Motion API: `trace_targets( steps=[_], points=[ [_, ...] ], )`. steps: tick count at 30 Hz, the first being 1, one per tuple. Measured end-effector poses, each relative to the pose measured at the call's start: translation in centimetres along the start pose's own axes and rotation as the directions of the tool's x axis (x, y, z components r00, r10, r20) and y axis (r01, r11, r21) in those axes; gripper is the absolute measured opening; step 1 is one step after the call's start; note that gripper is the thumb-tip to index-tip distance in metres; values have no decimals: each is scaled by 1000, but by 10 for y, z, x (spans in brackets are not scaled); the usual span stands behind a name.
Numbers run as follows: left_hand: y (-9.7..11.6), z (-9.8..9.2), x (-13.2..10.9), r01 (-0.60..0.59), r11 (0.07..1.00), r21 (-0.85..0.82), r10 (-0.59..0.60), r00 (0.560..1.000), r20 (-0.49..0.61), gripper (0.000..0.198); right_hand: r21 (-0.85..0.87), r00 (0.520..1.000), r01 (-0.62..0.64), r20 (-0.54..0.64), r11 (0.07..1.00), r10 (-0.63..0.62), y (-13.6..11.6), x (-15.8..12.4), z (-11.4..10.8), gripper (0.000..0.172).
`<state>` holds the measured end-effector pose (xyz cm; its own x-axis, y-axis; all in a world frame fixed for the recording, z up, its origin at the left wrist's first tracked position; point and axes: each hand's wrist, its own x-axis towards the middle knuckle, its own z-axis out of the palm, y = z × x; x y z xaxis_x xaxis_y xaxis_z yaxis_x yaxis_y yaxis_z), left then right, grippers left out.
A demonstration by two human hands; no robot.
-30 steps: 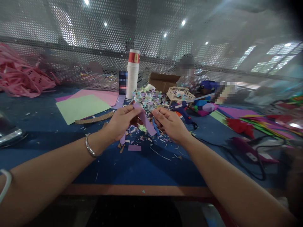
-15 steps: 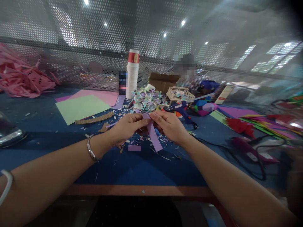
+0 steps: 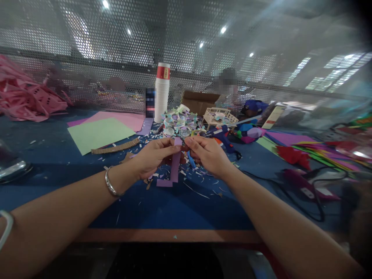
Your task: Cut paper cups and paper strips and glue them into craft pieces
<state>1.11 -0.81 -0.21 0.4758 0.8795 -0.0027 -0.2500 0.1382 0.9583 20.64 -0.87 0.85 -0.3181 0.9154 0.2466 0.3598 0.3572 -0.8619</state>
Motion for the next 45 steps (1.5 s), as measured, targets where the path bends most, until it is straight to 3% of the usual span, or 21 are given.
trace_targets(
  steps=[11,20,27,31,37,45],
  points=[
    [2,-4,1,-80,989,124,74,996,54,13,-51,999,9,45,999,-7,-2,-1,-5,48],
    [6,-5,-1,-30,987,157,16,995,95,13,-66,997,71,41,995,-68,0,-1,-5,48],
    [5,-8,3,-8,994,109,9,1000,-10,12,-105,998,61,29,993,-59,1,0,-7,48],
    [9,-11,5,-15,985,170,22,999,-38,9,-149,998,68,26,987,-65,0,-1,-9,48],
    [16,-17,4,-27,947,319,25,1000,9,14,-225,994,104,36,969,-98,-4,-1,-12,52],
    [21,-26,6,-71,865,497,47,997,61,22,-317,995,78,89,945,-53,-3,-1,-16,54]
  ],
)
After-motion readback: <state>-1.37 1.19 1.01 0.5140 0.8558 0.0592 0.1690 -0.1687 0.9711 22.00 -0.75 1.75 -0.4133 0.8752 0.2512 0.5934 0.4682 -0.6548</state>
